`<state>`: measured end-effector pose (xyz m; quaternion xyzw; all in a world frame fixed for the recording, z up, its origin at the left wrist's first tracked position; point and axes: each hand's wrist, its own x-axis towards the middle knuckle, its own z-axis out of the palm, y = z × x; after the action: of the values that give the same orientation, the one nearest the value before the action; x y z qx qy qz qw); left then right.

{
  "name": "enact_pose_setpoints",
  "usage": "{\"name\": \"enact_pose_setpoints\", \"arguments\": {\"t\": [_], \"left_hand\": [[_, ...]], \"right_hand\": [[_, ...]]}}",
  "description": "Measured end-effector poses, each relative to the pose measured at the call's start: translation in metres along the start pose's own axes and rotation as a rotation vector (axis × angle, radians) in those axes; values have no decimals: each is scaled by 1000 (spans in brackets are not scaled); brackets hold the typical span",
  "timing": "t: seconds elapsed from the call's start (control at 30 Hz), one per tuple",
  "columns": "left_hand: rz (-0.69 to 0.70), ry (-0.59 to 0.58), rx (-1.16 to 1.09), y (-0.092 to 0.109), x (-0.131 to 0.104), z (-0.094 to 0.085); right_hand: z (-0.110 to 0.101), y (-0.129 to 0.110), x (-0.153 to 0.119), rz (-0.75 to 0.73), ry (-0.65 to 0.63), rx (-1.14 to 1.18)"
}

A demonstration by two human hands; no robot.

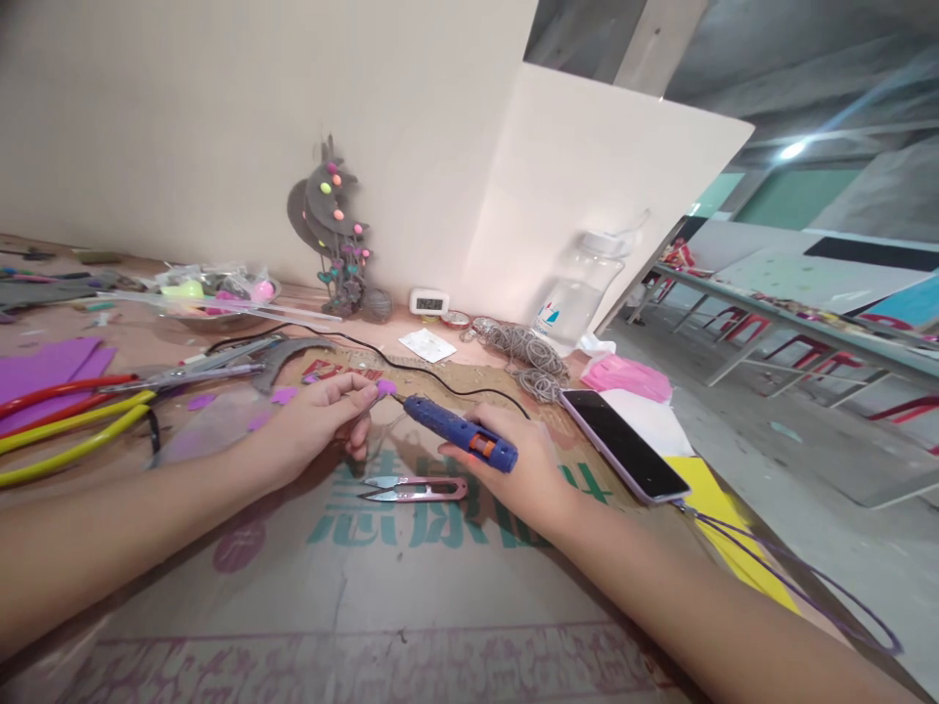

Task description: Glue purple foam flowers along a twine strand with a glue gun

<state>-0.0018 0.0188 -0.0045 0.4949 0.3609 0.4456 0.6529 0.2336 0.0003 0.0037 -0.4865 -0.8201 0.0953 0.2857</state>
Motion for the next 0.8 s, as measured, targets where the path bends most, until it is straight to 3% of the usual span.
{"name": "enact_pose_setpoints", "arguments": {"t": [0.37, 0.57, 0.7, 0.8], "left_hand": [[1, 5, 3, 0, 1, -1], [9, 6, 46, -1, 3, -2], [4, 3, 50, -2, 2, 0], [7, 0, 100, -2, 1, 0]], "right_hand": [[0, 0, 2, 38, 1, 29], [2, -1, 4, 109, 136, 184], [-11, -9, 15, 162, 220, 235], [-21, -10, 32, 204, 190, 225]]}}
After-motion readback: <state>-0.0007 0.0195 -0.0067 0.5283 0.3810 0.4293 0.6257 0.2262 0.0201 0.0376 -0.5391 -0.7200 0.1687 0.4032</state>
